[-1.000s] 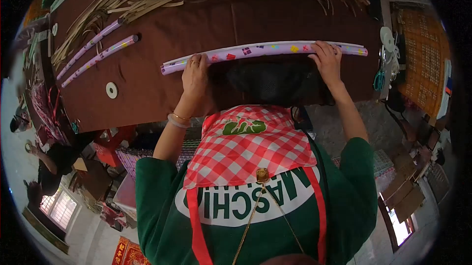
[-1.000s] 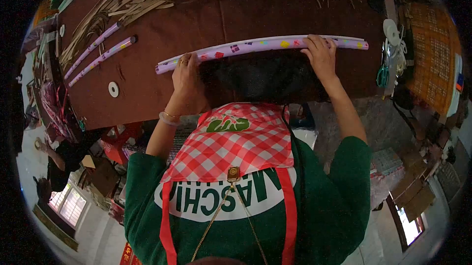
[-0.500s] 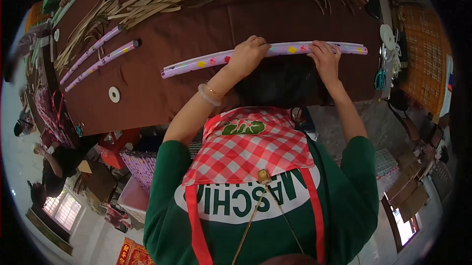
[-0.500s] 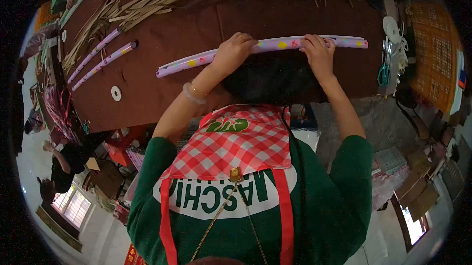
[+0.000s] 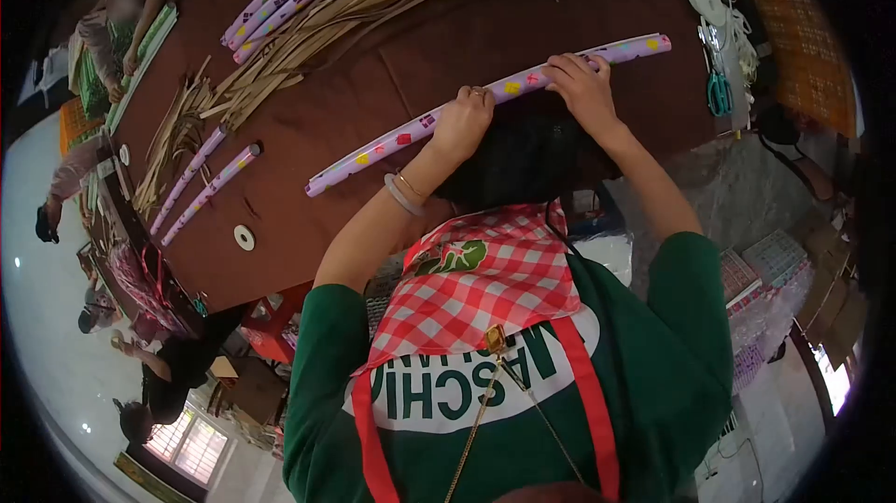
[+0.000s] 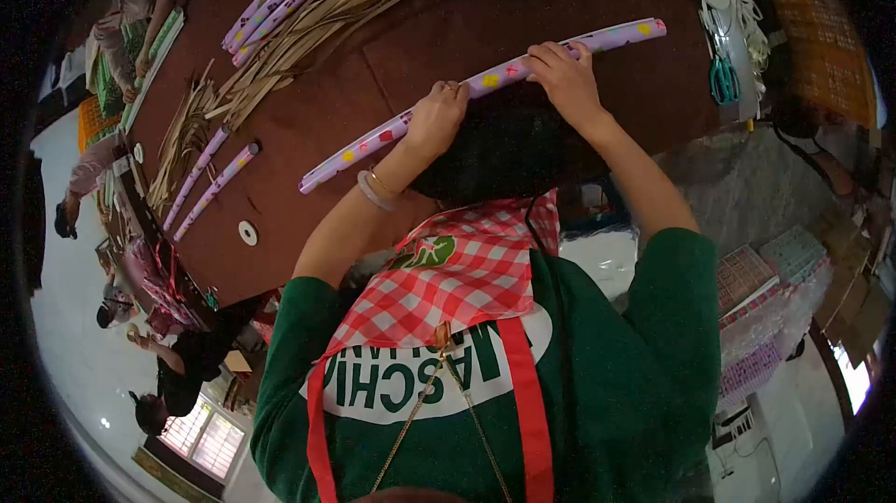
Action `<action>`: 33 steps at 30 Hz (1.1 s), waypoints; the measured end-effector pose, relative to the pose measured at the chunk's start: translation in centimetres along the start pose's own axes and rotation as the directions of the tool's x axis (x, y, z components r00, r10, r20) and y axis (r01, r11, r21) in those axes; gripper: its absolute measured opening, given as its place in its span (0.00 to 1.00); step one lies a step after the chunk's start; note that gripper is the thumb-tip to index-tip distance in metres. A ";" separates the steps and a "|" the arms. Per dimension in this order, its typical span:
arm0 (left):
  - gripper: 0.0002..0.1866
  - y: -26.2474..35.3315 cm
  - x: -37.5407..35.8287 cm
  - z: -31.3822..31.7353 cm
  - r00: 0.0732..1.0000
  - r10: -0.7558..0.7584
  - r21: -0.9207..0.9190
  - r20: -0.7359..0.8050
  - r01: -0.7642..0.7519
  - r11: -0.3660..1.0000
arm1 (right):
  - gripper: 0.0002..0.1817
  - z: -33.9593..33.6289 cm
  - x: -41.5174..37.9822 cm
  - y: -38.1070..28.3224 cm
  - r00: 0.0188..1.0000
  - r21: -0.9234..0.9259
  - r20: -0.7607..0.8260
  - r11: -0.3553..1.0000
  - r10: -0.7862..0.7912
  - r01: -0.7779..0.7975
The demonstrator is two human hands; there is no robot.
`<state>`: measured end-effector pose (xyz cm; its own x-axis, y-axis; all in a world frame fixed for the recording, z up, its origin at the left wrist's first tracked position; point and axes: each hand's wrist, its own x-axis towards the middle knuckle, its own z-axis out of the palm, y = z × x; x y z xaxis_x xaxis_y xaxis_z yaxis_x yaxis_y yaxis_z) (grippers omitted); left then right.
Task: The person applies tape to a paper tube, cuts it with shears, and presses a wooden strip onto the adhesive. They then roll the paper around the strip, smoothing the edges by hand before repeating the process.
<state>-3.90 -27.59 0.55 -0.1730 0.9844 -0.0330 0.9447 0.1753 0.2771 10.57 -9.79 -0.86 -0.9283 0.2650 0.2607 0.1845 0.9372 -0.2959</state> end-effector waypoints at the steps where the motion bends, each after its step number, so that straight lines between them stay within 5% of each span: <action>1: 0.10 0.3 0.0 0.2 1.000 0.019 0.119 -0.004 -0.018 0.993 | 0.14 -0.1 0.0 -0.1 1.000 0.000 -0.008 1.000 0.010 -0.010; 7: 0.09 0.2 1.1 0.7 0.993 0.005 0.212 0.117 -0.030 0.977 | 0.15 -0.2 -0.2 -0.2 1.000 0.015 -0.015 1.000 0.005 -0.004; 12: 0.11 -0.4 1.2 1.9 1.000 -0.026 0.146 0.013 0.024 0.989 | 0.14 -0.3 0.2 -0.5 0.999 0.000 0.024 1.000 0.031 -0.031; 14: 0.14 -0.9 1.5 1.4 0.997 -0.071 0.015 0.012 0.071 0.997 | 0.15 -1.1 0.4 -1.1 0.997 -0.050 -0.074 0.998 0.031 -0.035; 17: 0.10 -1.5 2.4 -1.7 1.000 -0.028 -0.112 0.001 0.028 0.993 | 0.13 -5.0 1.1 -3.6 0.913 0.114 -0.350 0.977 0.208 -0.179; 19: 0.12 -1.6 3.3 -6.2 0.986 -0.038 -0.258 0.164 0.080 0.963 | 0.12 -5.9 0.8 -5.3 0.838 0.267 -0.427 0.933 0.341 -0.243; 20: 0.13 -2.5 3.5 -7.6 0.974 0.011 -0.343 0.226 0.069 0.937 | 0.10 -6.2 0.6 -6.3 0.755 0.421 -0.463 0.865 0.464 -0.273; 21: 0.16 -2.3 3.8 -10.1 0.908 -0.077 -0.514 0.411 0.300 0.803 | 0.10 -5.9 0.4 -7.3 0.693 0.738 -0.347 0.640 0.631 -0.213; 23: 0.17 -3.3 4.1 -12.5 0.801 -0.110 -0.612 0.589 0.530 0.587 | 0.11 -3.9 0.3 -8.6 0.701 0.973 -0.065 0.199 0.710 -0.112; 27: 0.16 -4.6 3.7 -14.3 0.770 0.014 -0.690 0.638 0.563 0.456 | 0.30 -5.3 2.9 -11.9 0.692 0.968 0.253 -0.167 0.677 -0.190; 31: 0.11 -5.0 1.3 -13.9 0.803 0.012 -0.783 0.596 0.579 0.226 | 0.29 -4.5 4.7 -13.2 0.830 0.889 0.365 -0.424 0.422 -0.176; 33: 0.11 -5.4 0.2 -13.5 0.799 0.005 -0.778 0.601 0.584 0.232 | 0.27 -4.4 5.3 -14.1 0.818 0.892 0.384 -0.401 0.427 -0.209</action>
<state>-12.81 -28.56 11.97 0.0336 0.7977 -0.6021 -0.0988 0.6022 0.7922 4.48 -20.64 8.79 -0.8048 0.5304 -0.2665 -0.1673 -0.6335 -0.7554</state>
